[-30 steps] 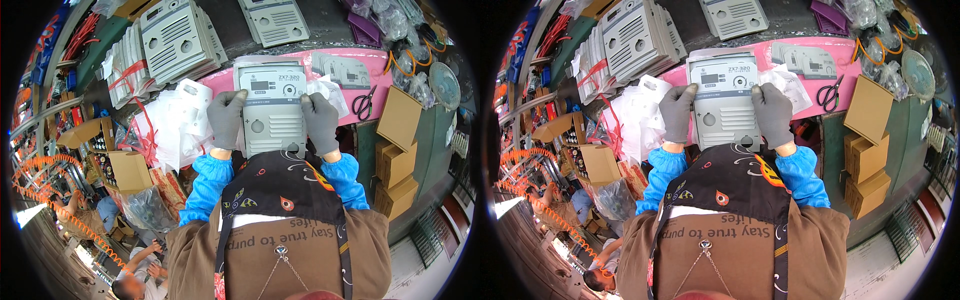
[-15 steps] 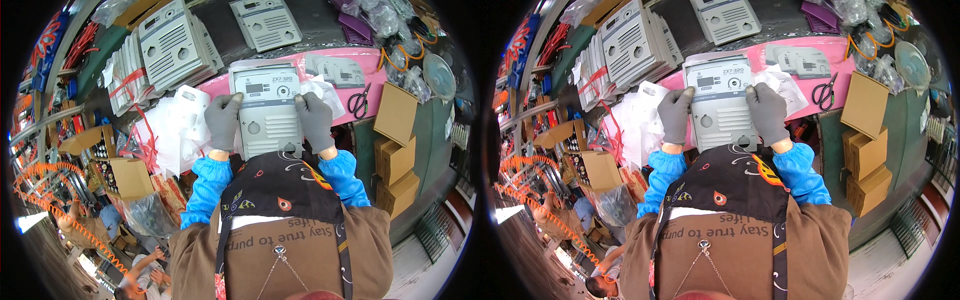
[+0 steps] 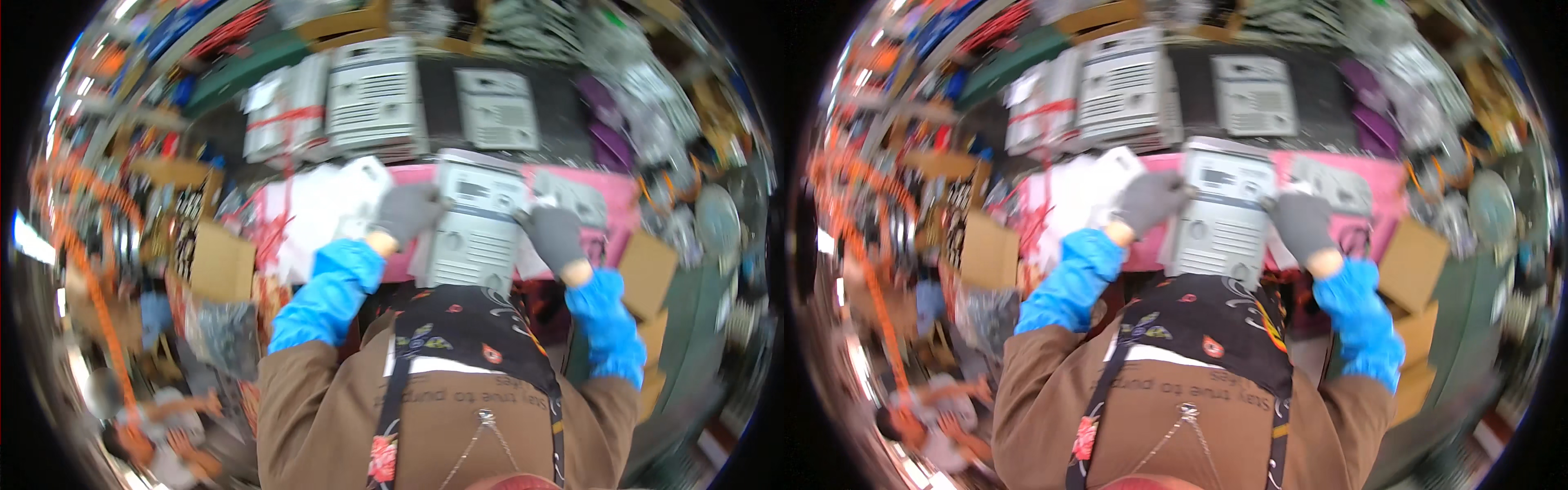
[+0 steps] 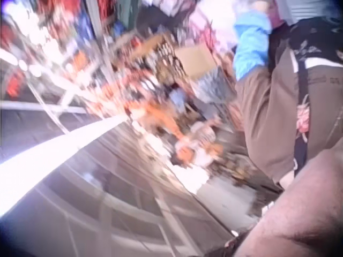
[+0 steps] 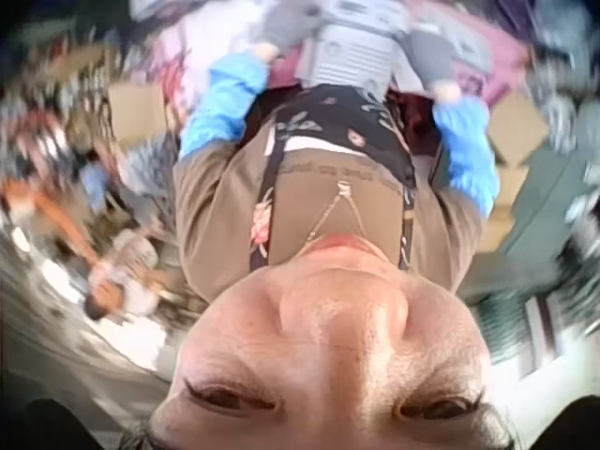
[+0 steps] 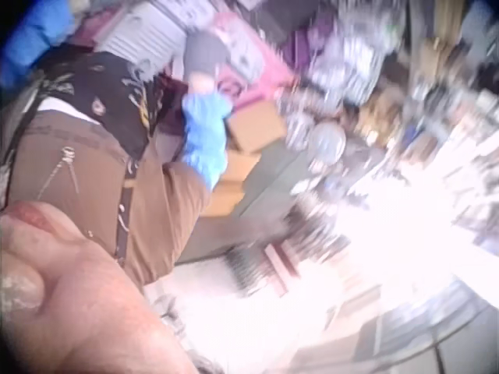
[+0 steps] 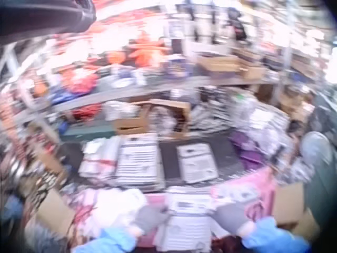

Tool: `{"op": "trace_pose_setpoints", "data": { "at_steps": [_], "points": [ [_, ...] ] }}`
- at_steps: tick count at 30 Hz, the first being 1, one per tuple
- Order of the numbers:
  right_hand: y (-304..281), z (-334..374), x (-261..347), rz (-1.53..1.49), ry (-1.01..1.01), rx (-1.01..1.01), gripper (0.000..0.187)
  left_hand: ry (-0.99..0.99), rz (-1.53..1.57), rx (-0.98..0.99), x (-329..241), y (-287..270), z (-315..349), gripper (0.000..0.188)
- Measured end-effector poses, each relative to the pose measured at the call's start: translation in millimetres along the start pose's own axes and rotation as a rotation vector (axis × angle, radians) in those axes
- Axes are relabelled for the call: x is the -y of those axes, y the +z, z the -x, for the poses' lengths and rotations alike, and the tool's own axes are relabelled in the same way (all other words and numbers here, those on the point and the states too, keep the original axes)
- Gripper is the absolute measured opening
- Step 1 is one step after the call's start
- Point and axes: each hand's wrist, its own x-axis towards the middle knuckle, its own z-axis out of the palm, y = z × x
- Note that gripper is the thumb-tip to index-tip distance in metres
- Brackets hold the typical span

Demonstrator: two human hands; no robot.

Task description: The person assembles small electronic devices by inserting a white plastic insert into a gray plastic casing. They repeatedly pick up a casing, place the insert inside, and set the assembled unit aside. The person also briefly handles a small red component from a box of parts.

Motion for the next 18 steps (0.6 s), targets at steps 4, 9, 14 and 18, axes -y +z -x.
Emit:
{"op": "trace_pose_setpoints", "data": {
  "at_steps": [4, 9, 14, 18],
  "points": [
    [27.7, 31.5, 22.1, -0.542, 0.285, 0.014, 0.044, -0.121, 0.308, -0.146, 2.9, 26.5, 43.9, 0.047],
    [24.4, 43.2, 43.8, -0.649, 0.41, -0.014, 0.043, -0.178, 0.477, -0.213, -1.6, 38.4, 54.5, 0.051],
    [-24.3, 46.0, 46.4, -0.924, 0.369, -0.114, 0.037, 0.045, 1.027, -0.054, -16.7, 28.1, 55.4, 0.044],
    [-48.3, 29.7, 53.6, -1.51, 0.351, -0.228, 0.039, 0.245, 0.997, -0.094, -67.1, -13.2, 42.0, 0.045]
  ]
}}
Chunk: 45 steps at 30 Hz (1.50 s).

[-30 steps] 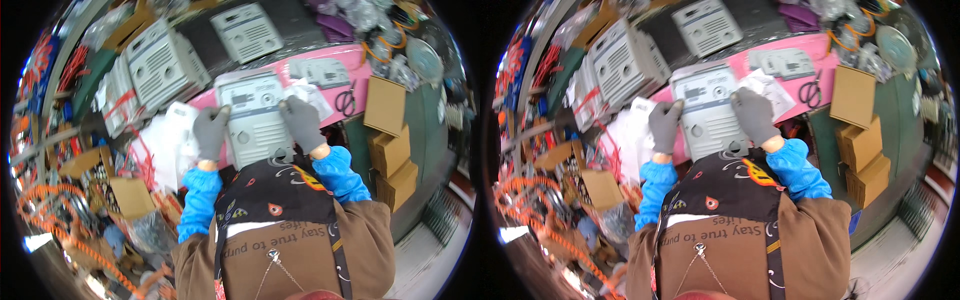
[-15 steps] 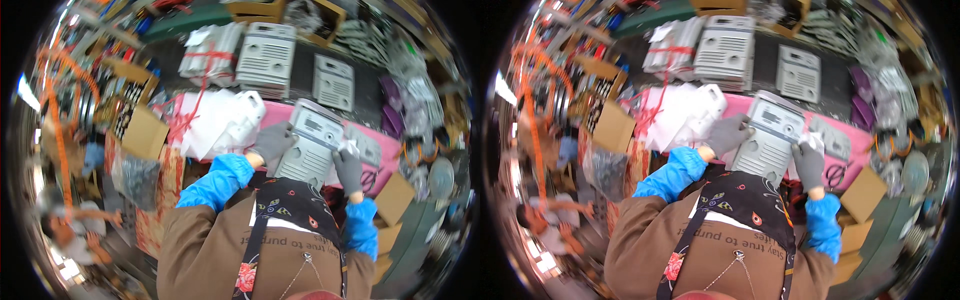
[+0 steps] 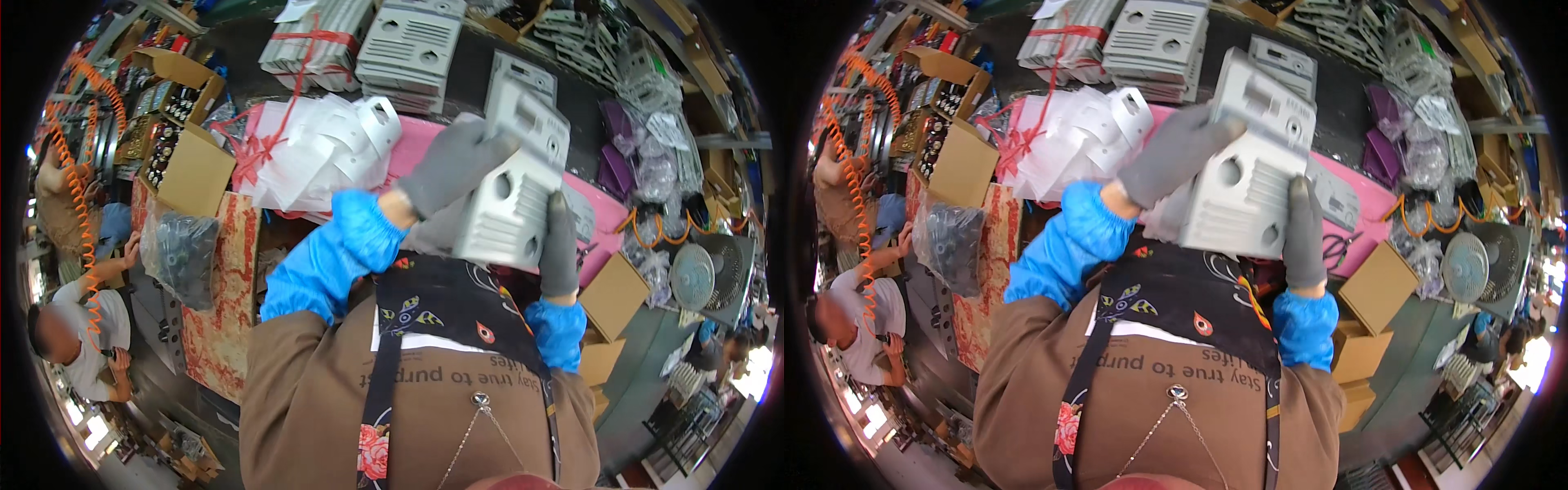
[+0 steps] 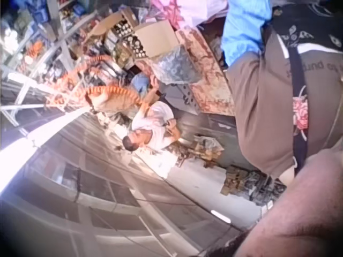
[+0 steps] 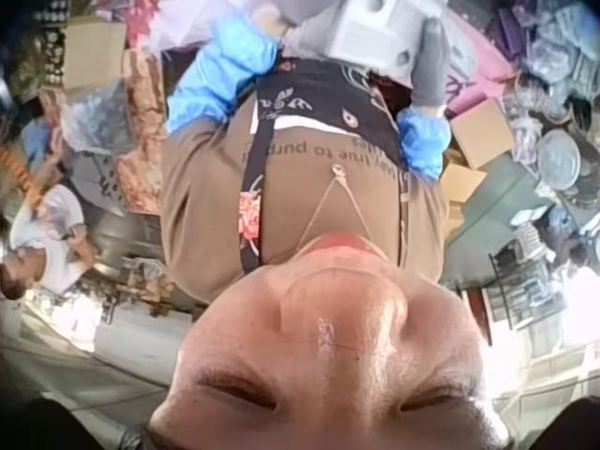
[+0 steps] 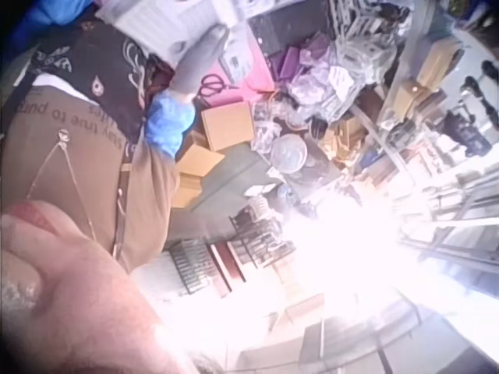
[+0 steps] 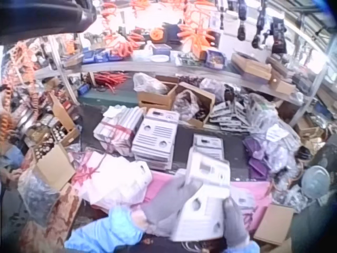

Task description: The person assembles small electronic devices by inserting a white plastic insert into a gray plastic casing. They repeatedly pick up a casing, place the insert inside, and set the assembled unit aside. The person also briefly handles a small red component from a box of parts.

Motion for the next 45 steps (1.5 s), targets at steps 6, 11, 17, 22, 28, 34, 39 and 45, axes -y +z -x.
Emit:
{"op": "trace_pose_setpoints", "data": {
  "at_steps": [6, 11, 17, 22, 28, 34, 39, 45],
  "points": [
    [-46.0, -50.1, -9.1, -1.21, 0.342, 0.719, 0.046, 0.574, -0.271, 0.014, -66.5, 43.0, -33.8, 0.038],
    [-109.5, -114.7, -69.9, -1.104, 0.321, 0.65, 0.055, 0.447, -1.003, -0.195, 25.0, 15.9, -23.4, 0.048],
    [-131.8, -213.6, -50.0, -0.325, 0.086, 0.122, 0.055, 0.36, -1.266, 0.018, 105.9, 29.7, 17.6, 0.081],
    [-131.0, -307.9, -117.8, -0.145, 0.063, 0.068, 0.043, 0.421, -1.201, -0.009, 108.3, 29.1, 16.9, 0.073],
    [-90.6, -323.7, -149.1, -0.189, 0.129, 0.228, 0.045, 0.473, -1.133, -0.043, 117.2, 26.7, 17.3, 0.046],
    [-111.5, -360.1, -175.6, 0.283, 0.137, 0.127, 0.052, 0.478, -0.911, -0.082, 116.7, 17.2, 11.7, 0.03],
    [-93.8, -331.5, -129.1, 0.72, 0.189, -0.004, 0.058, -0.055, -0.054, -0.502, 87.0, -12.6, 26.2, 0.027],
    [-101.5, -198.6, -77.3, 0.549, -0.181, 0.195, 0.051, -0.024, 0.142, -0.853, 94.1, -91.8, 31.2, 0.035]
  ]
}}
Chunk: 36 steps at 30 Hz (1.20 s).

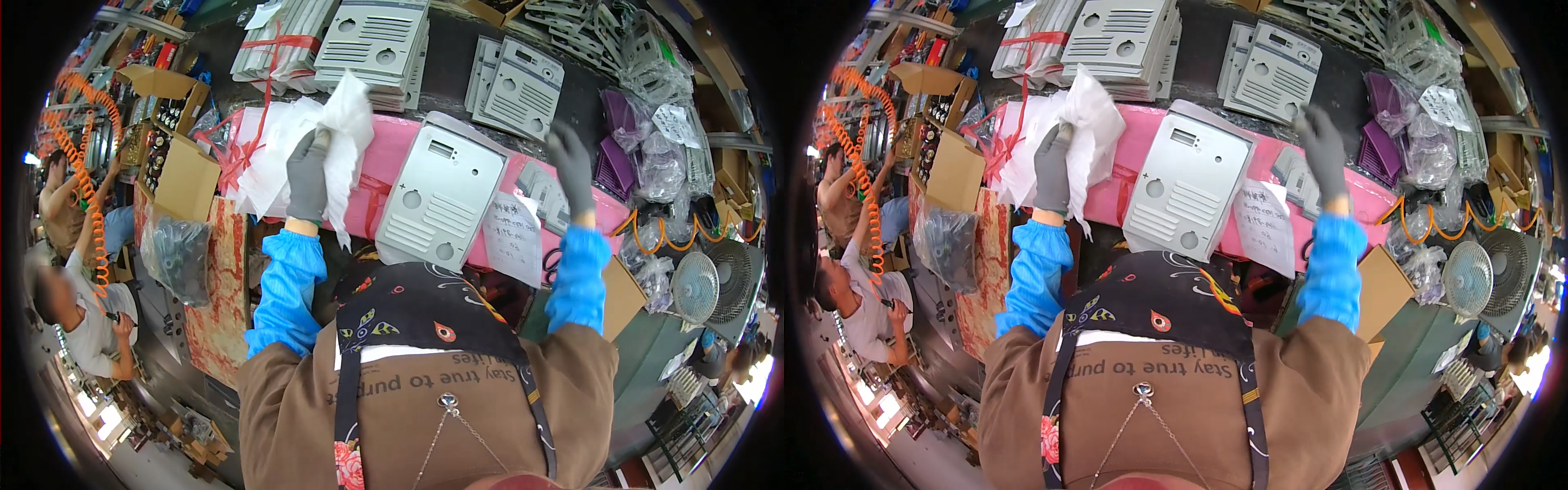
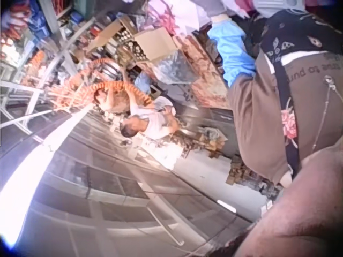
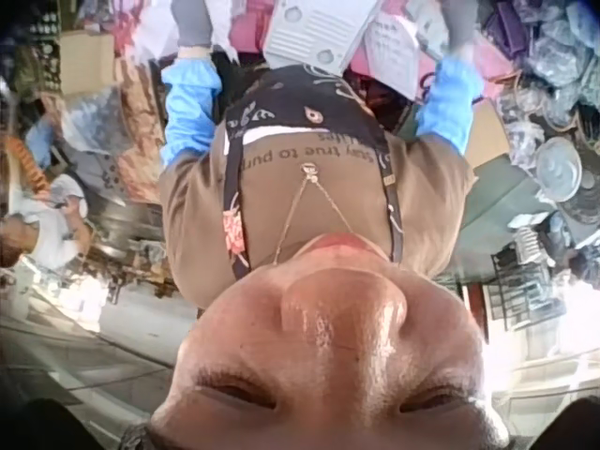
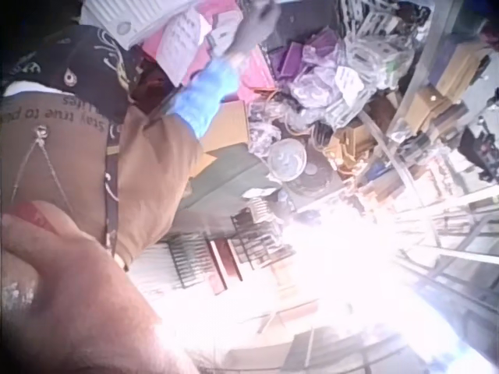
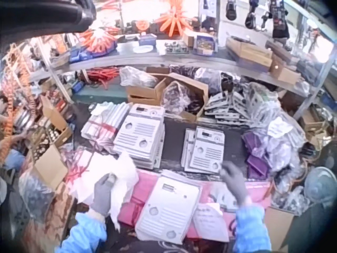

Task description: The person assembles small electronic devices by inserting a white plastic insert into a gray plastic casing. They repeatedly pick up a casing, place the insert inside, and set the assembled unit aside. The person also briefly handles a small red component from a box of parts.

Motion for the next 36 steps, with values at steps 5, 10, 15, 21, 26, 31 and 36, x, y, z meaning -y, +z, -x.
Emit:
{"op": "trace_pose_setpoints", "data": {
  "at_steps": [5, 10, 15, 21, 26, 31, 36],
  "points": [
    [5.5, 132.2, 21.7, -0.055, 0.203, 0.134, 0.07, 0.199, -0.549, -0.261, 5.9, -64.3, -31.7, 0.049],
    [36.4, 148.7, 13.7, 0.212, 0.13, -0.052, 0.077, 0.258, -0.446, -0.154, -10.9, -77.3, -40.0, 0.046],
    [46.3, 105.0, 38.6, 0.479, -0.107, -0.035, 0.043, 0.405, -0.861, -0.029, 2.9, -62.9, -51.6, 0.05],
    [58.4, 96.9, -5.5, -0.053, 0.282, 0.031, 0.02, 0.607, -1.55, 0.245, 57.0, -58.6, -53.6, 0.051],
    [69.4, 98.5, -13.2, -0.031, 0.322, 0.015, 0.023, 0.835, -1.064, -0.108, 12.4, -49.5, -49.7, 0.037],
    [84.7, 90.9, -39.1, -0.391, 0.362, -0.131, 0.047, 0.903, -0.852, -0.214, -34.2, -35.1, -47.6, 0.027],
    [55.3, 113.2, -86.5, -1.19, 0.434, -0.461, 0.042, 0.914, -0.823, -0.283, -48.7, -41.5, -46.7, 0.026]
  ]
}}
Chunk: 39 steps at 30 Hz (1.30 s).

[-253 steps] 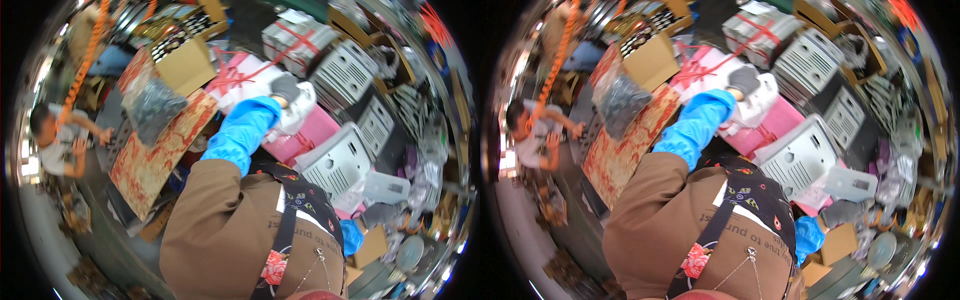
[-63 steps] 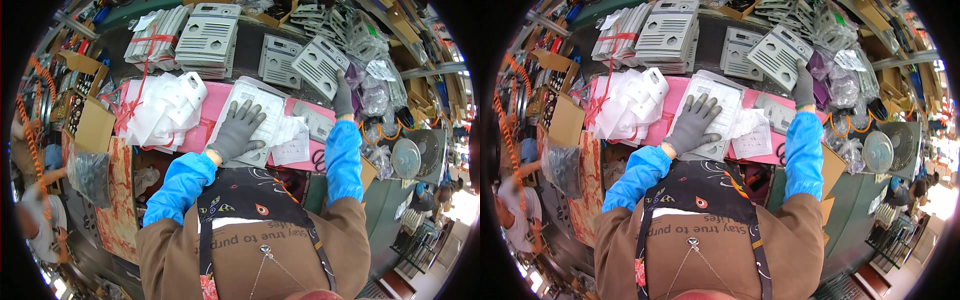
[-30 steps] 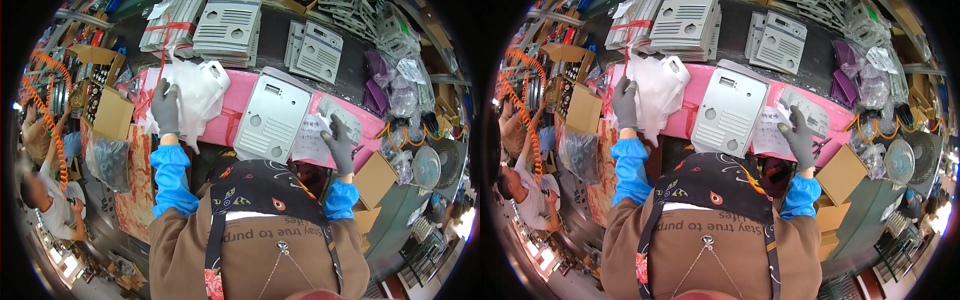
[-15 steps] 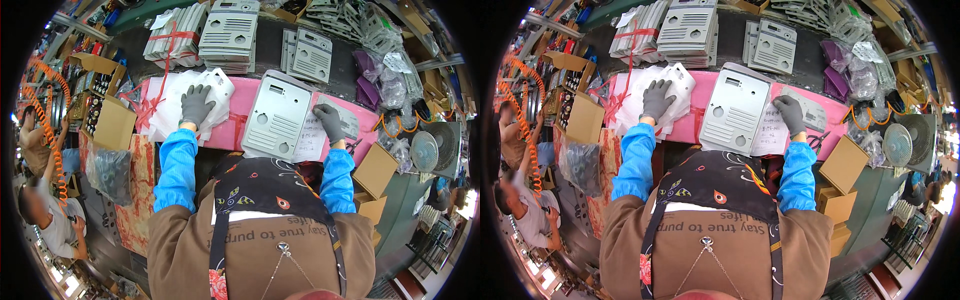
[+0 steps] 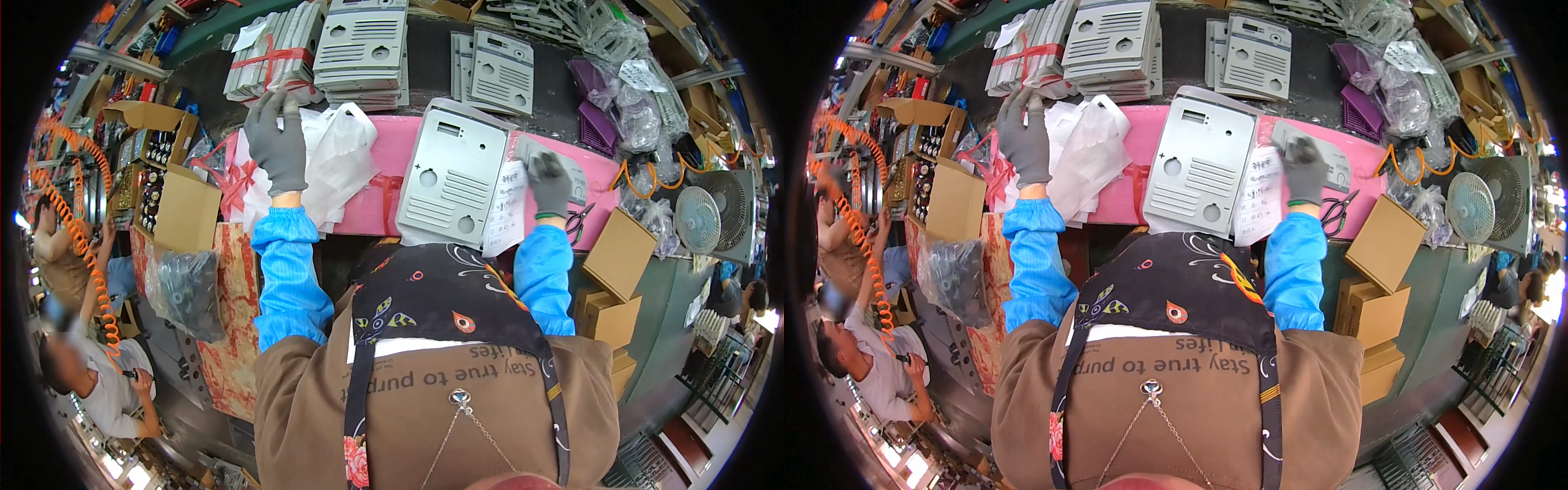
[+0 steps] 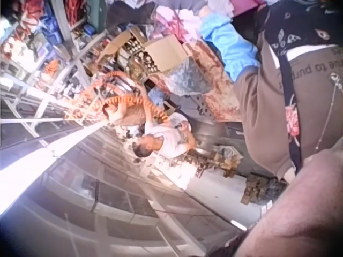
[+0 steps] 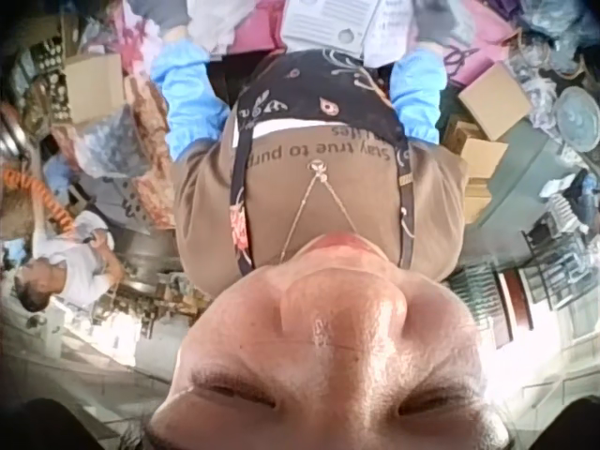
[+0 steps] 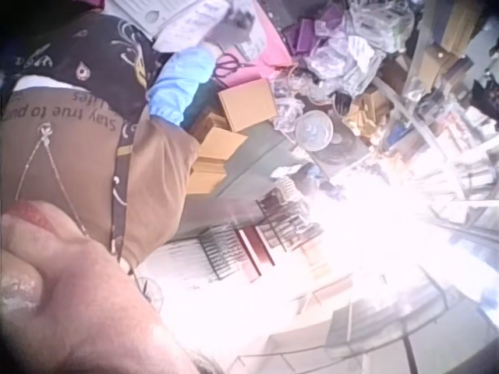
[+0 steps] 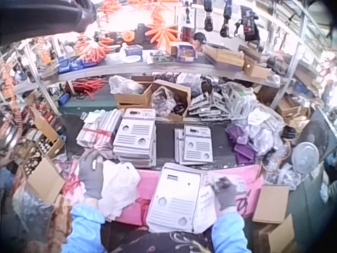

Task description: The person assembles small electronic devices by inserting a white plastic insert into a gray plastic casing. They repeatedly pick up a casing, place the insert inside, and set the assembled unit aside. The person also briefly handles a small red component from a box of parts.

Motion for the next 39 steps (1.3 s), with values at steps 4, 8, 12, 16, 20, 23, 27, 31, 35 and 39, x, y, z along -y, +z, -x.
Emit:
{"op": "trace_pose_setpoints", "data": {
  "at_steps": [4, 8, 12, 16, 20, 23, 27, 31, 35, 39],
  "points": [
    [-42.9, 17.7, 41.1, 0.577, -0.375, -0.256, 0.035, 0.15, -0.252, -0.083, -1.9, -28.0, 25.7, 0.034],
    [-72.7, 37.3, 59.1, 1.263, -0.38, -0.145, 0.035, 0.628, -0.31, 0.556, 1.3, -37.2, 104.7, 0.041],
    [-58.4, 46.9, 57.6, 1.388, -0.311, -0.149, 0.036, 0.342, -0.616, 0.553, 48.5, 5.3, 84.6, 0.045],
    [-56.3, 39.0, 49.4, 1.628, -0.408, -0.146, 0.038, -0.015, -0.874, 0.855, 84.5, 33.0, 66.4, 0.076],
    [-68.3, 14.6, 52.9, 1.891, -0.565, -0.077, 0.045, -0.292, -0.858, 0.931, 109.0, 44.5, 74.8, 0.091],
    [-34.5, 29.4, 67.0, 2.169, -0.526, 0.219, 0.064, -0.3, -0.753, 0.88, 108.7, 33.6, 59.5, 0.076],
    [-38.4, 20.5, 65.0, 2.164, -0.514, 0.314, 0.078, -0.013, -0.481, 0.356, 102.7, 1.3, 29.1, 0.042],
    [-84.5, -0.3, 38.1, 1.994, -0.665, 0.307, 0.068, -0.005, -0.334, 0.104, 0.8, -35.1, -6.6, 0.034],
    [-86.6, 5.8, 56.4, 1.812, -0.649, 0.46, 0.051, 0.146, -0.09, 0.079, -76.0, -46.9, 5.5, 0.038],
    [-93.4, -5.0, 80.0, 1.775, -0.549, 0.492, 0.038, 0.328, 0.203, 0.34, -154.3, -24.4, 32.7, 0.04]
  ]
}}
